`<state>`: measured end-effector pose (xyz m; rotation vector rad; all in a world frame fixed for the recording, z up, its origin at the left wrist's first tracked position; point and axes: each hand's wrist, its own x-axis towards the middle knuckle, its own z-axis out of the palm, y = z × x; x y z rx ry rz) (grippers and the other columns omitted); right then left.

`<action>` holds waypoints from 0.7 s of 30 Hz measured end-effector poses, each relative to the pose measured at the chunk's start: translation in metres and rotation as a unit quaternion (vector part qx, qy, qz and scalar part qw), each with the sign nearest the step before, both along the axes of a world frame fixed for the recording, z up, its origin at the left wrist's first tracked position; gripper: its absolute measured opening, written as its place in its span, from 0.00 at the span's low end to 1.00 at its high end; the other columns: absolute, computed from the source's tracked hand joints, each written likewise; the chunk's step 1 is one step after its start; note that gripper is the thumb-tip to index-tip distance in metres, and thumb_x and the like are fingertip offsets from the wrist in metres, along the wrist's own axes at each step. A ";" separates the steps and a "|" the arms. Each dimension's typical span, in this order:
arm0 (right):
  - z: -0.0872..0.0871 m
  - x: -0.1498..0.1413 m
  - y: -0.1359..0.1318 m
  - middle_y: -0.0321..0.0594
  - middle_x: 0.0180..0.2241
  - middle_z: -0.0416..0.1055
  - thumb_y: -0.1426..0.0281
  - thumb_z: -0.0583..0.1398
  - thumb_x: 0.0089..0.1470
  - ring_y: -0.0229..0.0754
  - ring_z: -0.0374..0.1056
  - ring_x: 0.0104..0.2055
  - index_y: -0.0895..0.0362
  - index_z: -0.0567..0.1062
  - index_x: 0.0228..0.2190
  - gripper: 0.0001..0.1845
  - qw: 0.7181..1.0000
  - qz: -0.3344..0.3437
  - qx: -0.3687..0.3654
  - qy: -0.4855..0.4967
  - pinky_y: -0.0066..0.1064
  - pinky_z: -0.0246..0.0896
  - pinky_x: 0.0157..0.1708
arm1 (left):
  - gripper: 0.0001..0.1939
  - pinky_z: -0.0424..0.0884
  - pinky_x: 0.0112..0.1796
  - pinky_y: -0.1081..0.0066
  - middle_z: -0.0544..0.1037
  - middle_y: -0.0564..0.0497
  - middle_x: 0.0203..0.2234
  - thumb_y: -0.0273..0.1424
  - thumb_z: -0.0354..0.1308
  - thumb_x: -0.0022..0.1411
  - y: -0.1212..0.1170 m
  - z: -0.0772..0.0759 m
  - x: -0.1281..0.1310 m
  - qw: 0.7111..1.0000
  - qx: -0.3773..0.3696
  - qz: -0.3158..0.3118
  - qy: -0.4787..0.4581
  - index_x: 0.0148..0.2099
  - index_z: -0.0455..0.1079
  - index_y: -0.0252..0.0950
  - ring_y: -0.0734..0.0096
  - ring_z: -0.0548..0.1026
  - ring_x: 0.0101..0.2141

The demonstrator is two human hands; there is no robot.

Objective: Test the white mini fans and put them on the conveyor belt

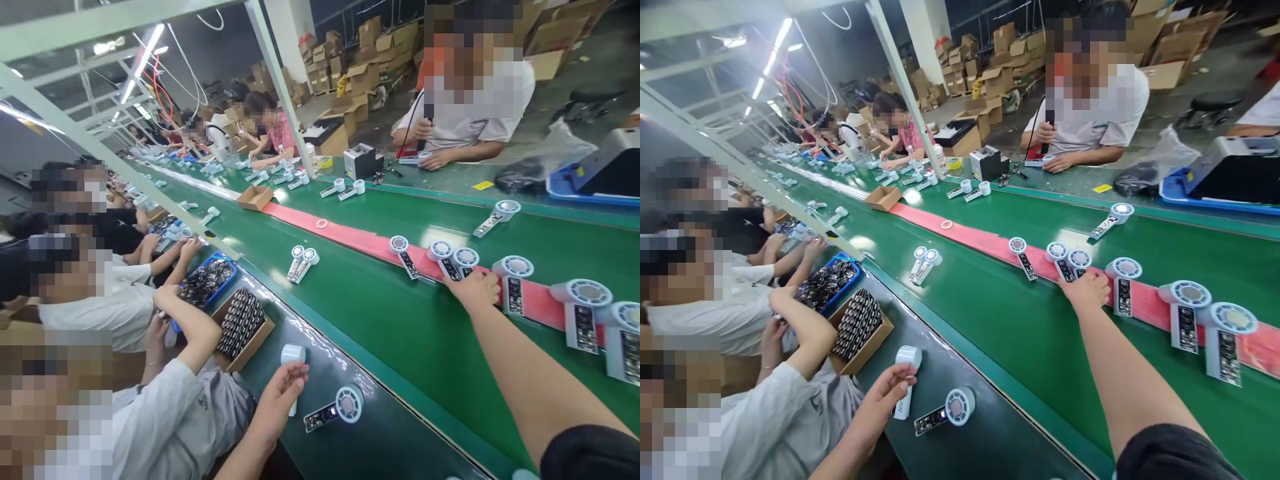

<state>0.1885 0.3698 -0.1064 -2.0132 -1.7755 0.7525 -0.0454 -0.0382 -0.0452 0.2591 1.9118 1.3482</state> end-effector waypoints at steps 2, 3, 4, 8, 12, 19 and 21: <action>0.002 0.002 -0.012 0.81 0.64 0.45 0.59 0.65 0.50 0.84 0.48 0.66 0.75 0.57 0.63 0.49 1.000 -0.016 -0.001 -0.004 0.69 0.50 0.58 | 0.25 0.73 0.53 0.52 0.83 0.42 0.43 0.47 0.71 0.44 0.023 0.000 -0.017 0.997 -0.014 -0.062 0.055 0.42 0.77 0.39 0.48 0.80 0.47; 0.002 0.005 -0.023 0.75 0.65 0.46 0.58 0.65 0.49 0.80 0.48 0.67 0.71 0.58 0.63 0.47 1.000 -0.015 0.000 -0.001 0.65 0.50 0.61 | 0.23 0.74 0.52 0.53 0.82 0.41 0.44 0.45 0.69 0.47 0.038 -0.001 -0.027 0.991 -0.028 -0.093 0.096 0.44 0.77 0.38 0.49 0.80 0.47; 0.001 0.010 -0.037 0.70 0.65 0.49 0.58 0.64 0.49 0.76 0.50 0.67 0.68 0.61 0.62 0.45 1.000 0.002 0.012 0.011 0.62 0.50 0.63 | 0.21 0.75 0.51 0.54 0.82 0.41 0.45 0.42 0.67 0.50 0.054 -0.002 -0.037 0.981 -0.048 -0.118 0.144 0.45 0.77 0.38 0.51 0.80 0.48; -0.022 0.045 -0.131 0.60 0.57 0.64 0.51 0.58 0.48 0.65 0.59 0.64 0.60 0.74 0.49 0.33 0.980 0.111 0.100 0.133 0.58 0.56 0.63 | 0.17 0.68 0.59 0.54 0.77 0.42 0.53 0.29 0.64 0.52 0.127 -0.009 -0.084 0.955 -0.104 -0.136 0.244 0.46 0.76 0.38 0.51 0.72 0.58; -0.054 0.095 -0.256 0.54 0.54 0.71 0.48 0.58 0.53 0.60 0.70 0.56 0.54 0.78 0.44 0.27 0.977 0.090 0.068 0.180 0.57 0.68 0.56 | 0.25 0.52 0.67 0.49 0.60 0.36 0.68 0.26 0.65 0.51 0.183 -0.022 -0.127 0.921 -0.185 -0.133 0.317 0.53 0.73 0.36 0.43 0.54 0.69; -0.032 0.088 -0.379 0.51 0.54 0.74 0.57 0.60 0.56 0.57 0.71 0.57 0.52 0.80 0.46 0.20 0.982 0.070 0.004 0.178 0.48 0.73 0.53 | 0.23 0.66 0.57 0.42 0.69 0.31 0.57 0.33 0.62 0.54 0.230 -0.041 -0.158 0.872 -0.282 -0.197 0.349 0.53 0.73 0.36 0.35 0.69 0.59; -0.012 0.058 -0.383 0.52 0.55 0.73 0.59 0.58 0.57 0.56 0.71 0.58 0.52 0.80 0.46 0.19 0.982 0.037 0.021 0.187 0.50 0.71 0.56 | 0.20 0.69 0.54 0.43 0.71 0.32 0.52 0.34 0.60 0.55 0.235 -0.040 -0.159 0.863 -0.280 -0.209 0.366 0.51 0.74 0.35 0.36 0.71 0.55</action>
